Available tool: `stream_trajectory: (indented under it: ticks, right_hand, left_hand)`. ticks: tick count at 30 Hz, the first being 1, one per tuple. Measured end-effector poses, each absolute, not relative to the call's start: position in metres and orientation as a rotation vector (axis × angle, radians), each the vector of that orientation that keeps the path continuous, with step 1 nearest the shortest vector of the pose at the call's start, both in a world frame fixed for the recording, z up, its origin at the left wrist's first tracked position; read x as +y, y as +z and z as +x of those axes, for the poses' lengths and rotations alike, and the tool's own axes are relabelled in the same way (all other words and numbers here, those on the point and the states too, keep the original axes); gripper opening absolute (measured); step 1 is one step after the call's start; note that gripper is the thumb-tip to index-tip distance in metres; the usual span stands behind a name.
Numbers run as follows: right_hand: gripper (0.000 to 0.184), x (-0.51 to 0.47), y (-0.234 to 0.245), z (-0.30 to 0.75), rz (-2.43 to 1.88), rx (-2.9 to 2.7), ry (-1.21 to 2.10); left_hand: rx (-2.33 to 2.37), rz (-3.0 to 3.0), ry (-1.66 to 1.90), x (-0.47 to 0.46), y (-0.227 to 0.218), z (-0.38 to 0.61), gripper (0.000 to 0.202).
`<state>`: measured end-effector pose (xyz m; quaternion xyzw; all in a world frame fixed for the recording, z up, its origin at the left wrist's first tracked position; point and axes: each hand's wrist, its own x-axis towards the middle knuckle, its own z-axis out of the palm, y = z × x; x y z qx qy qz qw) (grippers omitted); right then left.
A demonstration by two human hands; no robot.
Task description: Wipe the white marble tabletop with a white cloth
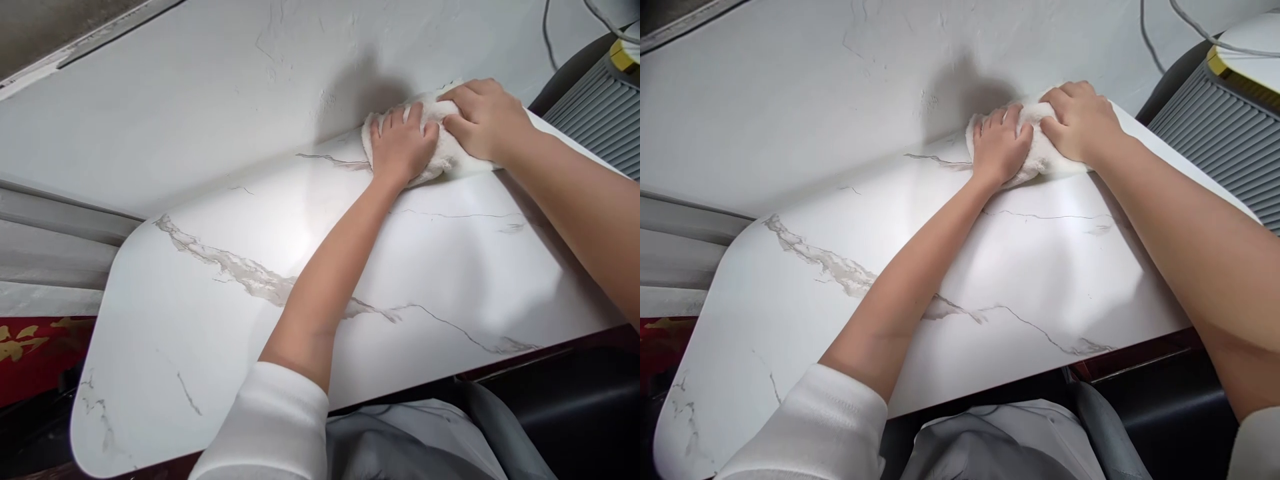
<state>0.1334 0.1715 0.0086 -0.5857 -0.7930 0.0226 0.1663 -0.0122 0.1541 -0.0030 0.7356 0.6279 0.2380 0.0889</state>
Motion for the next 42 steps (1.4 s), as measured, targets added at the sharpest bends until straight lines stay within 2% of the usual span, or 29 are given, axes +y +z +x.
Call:
stream_trajectory:
  ticks: [7,15,21,28,32,42]
  right_hand:
    - [0.041,0.192,0.009,0.122,-1.640,-2.287,0.019]
    - [0.042,0.196,0.008,0.120,-1.636,-2.308,-0.032]
    - [0.041,0.185,0.011,0.119,-1.654,-2.251,0.137]
    - [0.042,0.150,0.011,0.128,-1.621,-2.271,0.253]
    - [0.045,0.118,0.008,0.138,-1.603,-2.289,0.189]
    - [0.055,0.044,0.000,0.157,-1.533,-2.261,0.036]
  left_hand:
    - [1.932,2.177,0.733,0.173,-0.001,-0.020,0.037]
    - [1.990,2.142,0.655,0.176,-0.001,-0.020,0.042]
    - [1.995,2.147,0.674,0.163,-0.001,-0.021,0.043]
    - [1.908,2.174,0.682,0.125,-0.002,-0.022,0.046]
    - [1.903,2.201,0.620,0.104,-0.001,-0.019,0.041]
    - [1.845,2.303,0.543,0.029,-0.001,-0.006,0.050]
